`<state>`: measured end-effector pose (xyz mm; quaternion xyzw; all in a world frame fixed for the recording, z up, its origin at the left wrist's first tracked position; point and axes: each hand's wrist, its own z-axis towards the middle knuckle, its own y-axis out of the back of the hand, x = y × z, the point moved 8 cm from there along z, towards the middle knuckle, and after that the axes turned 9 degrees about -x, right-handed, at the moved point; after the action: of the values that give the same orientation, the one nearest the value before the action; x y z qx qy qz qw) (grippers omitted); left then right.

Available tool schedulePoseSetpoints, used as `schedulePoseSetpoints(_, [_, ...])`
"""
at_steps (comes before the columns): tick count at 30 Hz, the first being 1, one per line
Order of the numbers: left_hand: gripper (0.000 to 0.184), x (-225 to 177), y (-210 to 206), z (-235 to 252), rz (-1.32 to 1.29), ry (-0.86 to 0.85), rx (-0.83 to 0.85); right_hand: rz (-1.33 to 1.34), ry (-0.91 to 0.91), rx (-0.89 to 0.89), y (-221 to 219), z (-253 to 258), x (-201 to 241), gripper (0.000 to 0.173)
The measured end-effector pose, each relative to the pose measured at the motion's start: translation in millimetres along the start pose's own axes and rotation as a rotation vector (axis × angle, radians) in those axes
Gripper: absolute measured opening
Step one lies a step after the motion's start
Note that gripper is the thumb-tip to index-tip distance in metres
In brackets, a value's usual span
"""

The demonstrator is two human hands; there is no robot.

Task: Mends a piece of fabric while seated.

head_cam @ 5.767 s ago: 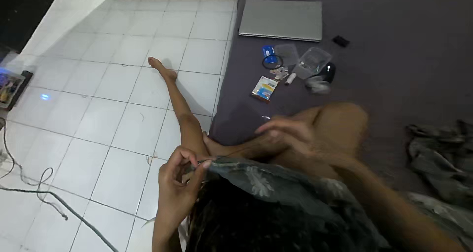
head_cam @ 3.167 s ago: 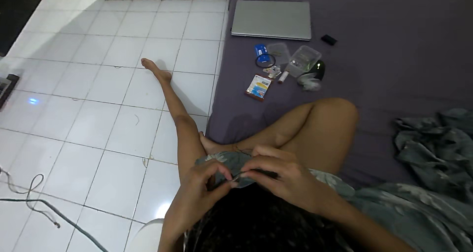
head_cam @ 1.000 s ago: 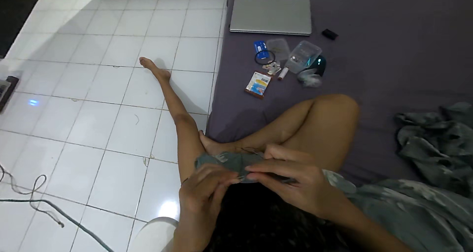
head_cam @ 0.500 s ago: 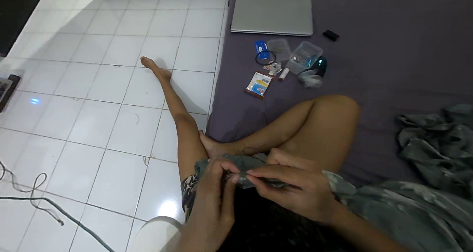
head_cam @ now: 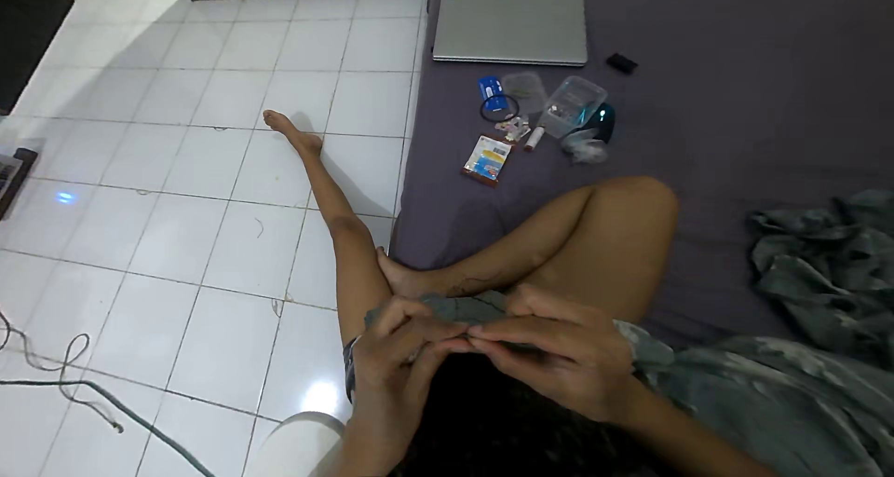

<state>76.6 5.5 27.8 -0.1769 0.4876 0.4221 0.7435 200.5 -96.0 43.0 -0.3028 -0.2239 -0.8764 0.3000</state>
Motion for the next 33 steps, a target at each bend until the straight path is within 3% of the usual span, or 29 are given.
schedulePoseSetpoints(11, [0.024, -3, 21, 4, 0.049, -0.093, -0.023, -0.011, -0.195, 0.272, 3, 5, -6, 0.034])
schedulePoseSetpoints(21, [0.026, -7, 16, 5, 0.053, -0.129, 0.074, 0.061, -0.350, 0.252, -5, 4, -16, 0.039])
schedulePoseSetpoints(25, [0.024, -10, 16, 3, 0.056, -0.170, 0.097, 0.214, -0.505, 0.308, -12, 1, -19, 0.012])
schedulePoseSetpoints(33, [0.026, -14, 21, 3, 0.148, -0.221, 0.127, 0.390, -0.643, 0.334, -12, 3, -19, 0.008])
